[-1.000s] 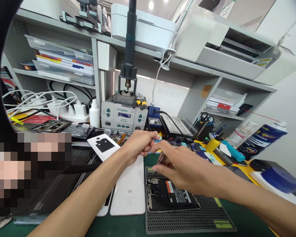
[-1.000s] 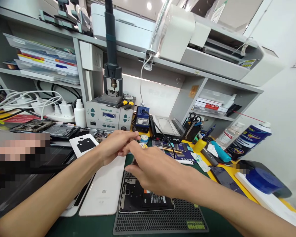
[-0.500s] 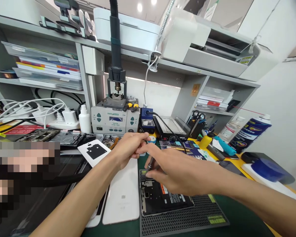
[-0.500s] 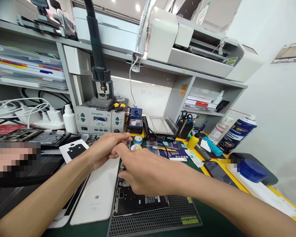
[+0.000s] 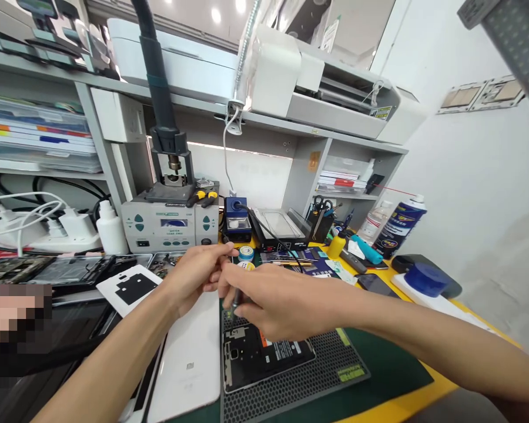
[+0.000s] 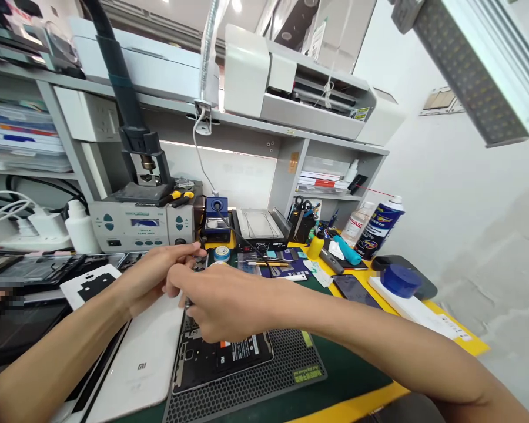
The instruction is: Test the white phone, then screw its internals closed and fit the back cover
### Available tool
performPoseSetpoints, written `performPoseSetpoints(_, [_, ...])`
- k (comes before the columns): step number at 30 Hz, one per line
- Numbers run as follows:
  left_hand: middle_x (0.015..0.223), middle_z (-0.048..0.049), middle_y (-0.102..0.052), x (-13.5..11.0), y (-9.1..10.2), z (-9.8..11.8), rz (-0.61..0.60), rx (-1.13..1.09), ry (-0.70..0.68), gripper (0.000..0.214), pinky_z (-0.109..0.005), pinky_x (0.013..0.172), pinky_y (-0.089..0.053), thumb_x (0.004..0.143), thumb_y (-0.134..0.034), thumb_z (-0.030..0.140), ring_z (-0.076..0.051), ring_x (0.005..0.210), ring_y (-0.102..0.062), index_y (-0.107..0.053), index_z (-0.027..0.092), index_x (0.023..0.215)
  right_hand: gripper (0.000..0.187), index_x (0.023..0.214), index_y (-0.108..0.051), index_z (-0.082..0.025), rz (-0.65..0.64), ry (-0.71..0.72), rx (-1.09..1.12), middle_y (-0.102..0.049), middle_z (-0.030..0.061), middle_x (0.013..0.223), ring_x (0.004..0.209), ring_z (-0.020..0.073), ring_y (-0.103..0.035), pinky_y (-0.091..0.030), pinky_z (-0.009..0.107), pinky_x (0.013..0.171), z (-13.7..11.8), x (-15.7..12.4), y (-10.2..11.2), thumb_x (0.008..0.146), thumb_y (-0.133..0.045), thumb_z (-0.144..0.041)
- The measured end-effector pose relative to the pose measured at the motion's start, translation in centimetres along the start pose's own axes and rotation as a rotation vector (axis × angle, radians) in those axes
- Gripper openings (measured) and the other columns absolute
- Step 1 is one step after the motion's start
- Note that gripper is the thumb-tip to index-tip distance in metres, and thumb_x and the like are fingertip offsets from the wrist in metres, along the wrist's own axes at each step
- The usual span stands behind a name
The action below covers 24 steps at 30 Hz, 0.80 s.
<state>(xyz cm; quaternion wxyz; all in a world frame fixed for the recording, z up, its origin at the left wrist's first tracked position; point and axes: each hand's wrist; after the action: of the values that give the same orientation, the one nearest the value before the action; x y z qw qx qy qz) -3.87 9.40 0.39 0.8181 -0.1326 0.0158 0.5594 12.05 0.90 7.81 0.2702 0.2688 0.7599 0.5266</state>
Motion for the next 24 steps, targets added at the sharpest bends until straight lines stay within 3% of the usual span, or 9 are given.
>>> performPoseSetpoints(5, [0.054,0.0055,-0.046,0.1,0.0,0.1,0.011,0.006,0.01,0.028,-0.019,0.036,-0.021,0.083,-0.07,0.042,-0.005,0.039,-0.035,-0.067,0.014,0.084,0.017,0.106,-0.043,-0.019,0.08,0.077,-0.103,-0.052,-0.0023,0.071,0.055,0.0128,-0.041,-0.02,0.028,0.049,0.2,0.1,-0.7,0.091,-0.047,-0.013])
performPoseSetpoints(12, [0.056,0.0061,-0.047,0.1,0.1,0.1,0.007,0.0,0.008,0.027,-0.019,0.034,-0.02,0.083,-0.069,0.041,-0.003,0.036,-0.03,-0.067,0.015,0.085,0.008,0.101,-0.045,-0.018,0.202,-0.015,-0.024,-0.049,-0.0036,0.067,0.05,0.0103,-0.026,-0.015,0.03,0.05,-0.2,0.1,-2.4,0.093,-0.048,-0.017])
performPoseSetpoints(16, [0.057,0.0066,-0.046,0.1,0.2,0.1,-0.007,0.008,-0.01,0.028,-0.018,0.034,-0.02,0.083,-0.07,0.043,-0.003,0.038,-0.03,-0.067,0.015,0.086,0.01,0.101,-0.045,-0.018,0.257,-0.037,0.054,-0.061,0.0019,0.079,0.058,0.0117,-0.042,-0.026,0.027,0.052,-0.4,0.1,-3.1,0.092,-0.048,-0.013])
performPoseSetpoints(20, [0.057,0.0073,-0.044,0.2,0.5,0.2,-0.031,0.031,-0.04,0.028,-0.016,0.035,-0.02,0.084,-0.067,0.043,-0.003,0.041,-0.029,-0.066,0.015,0.086,0.01,0.104,-0.044,-0.021,0.343,-0.067,0.195,-0.065,0.0,0.08,0.065,0.0123,-0.061,-0.044,0.024,0.055,-0.5,-0.8,-2.1,0.097,-0.046,-0.015])
performPoseSetpoints(22, [0.058,0.0074,-0.044,0.0,0.5,0.5,-0.051,0.062,-0.053,0.026,-0.014,0.036,-0.019,0.085,-0.066,0.041,-0.002,0.042,-0.028,-0.065,0.015,0.085,0.005,0.106,-0.042,-0.022,0.47,-0.104,0.31,-0.067,0.0027,0.088,0.072,0.0133,-0.069,-0.053,0.024,0.058,-0.1,-2.1,-1.1,0.101,-0.042,-0.02])
performPoseSetpoints(24, [0.057,0.006,-0.047,-0.7,0.3,0.8,-0.107,0.111,-0.046,0.023,-0.013,0.035,-0.019,0.084,-0.067,0.037,-0.002,0.042,-0.03,-0.065,0.014,0.08,0.013,0.099,-0.047,-0.021,0.781,-0.17,0.58,-0.069,0.0047,0.09,0.071,0.0176,-0.074,-0.06,0.03,0.059,0.9,-4.1,0.0,0.096,-0.058,-0.028])
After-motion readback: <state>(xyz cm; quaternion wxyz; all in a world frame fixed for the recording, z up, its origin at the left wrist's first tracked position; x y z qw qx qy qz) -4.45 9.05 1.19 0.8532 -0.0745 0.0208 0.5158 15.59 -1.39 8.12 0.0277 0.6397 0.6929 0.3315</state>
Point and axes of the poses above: each hand's wrist, its own x-axis towards the middle knuckle, its own y-axis out of the back of the hand, z = x × y
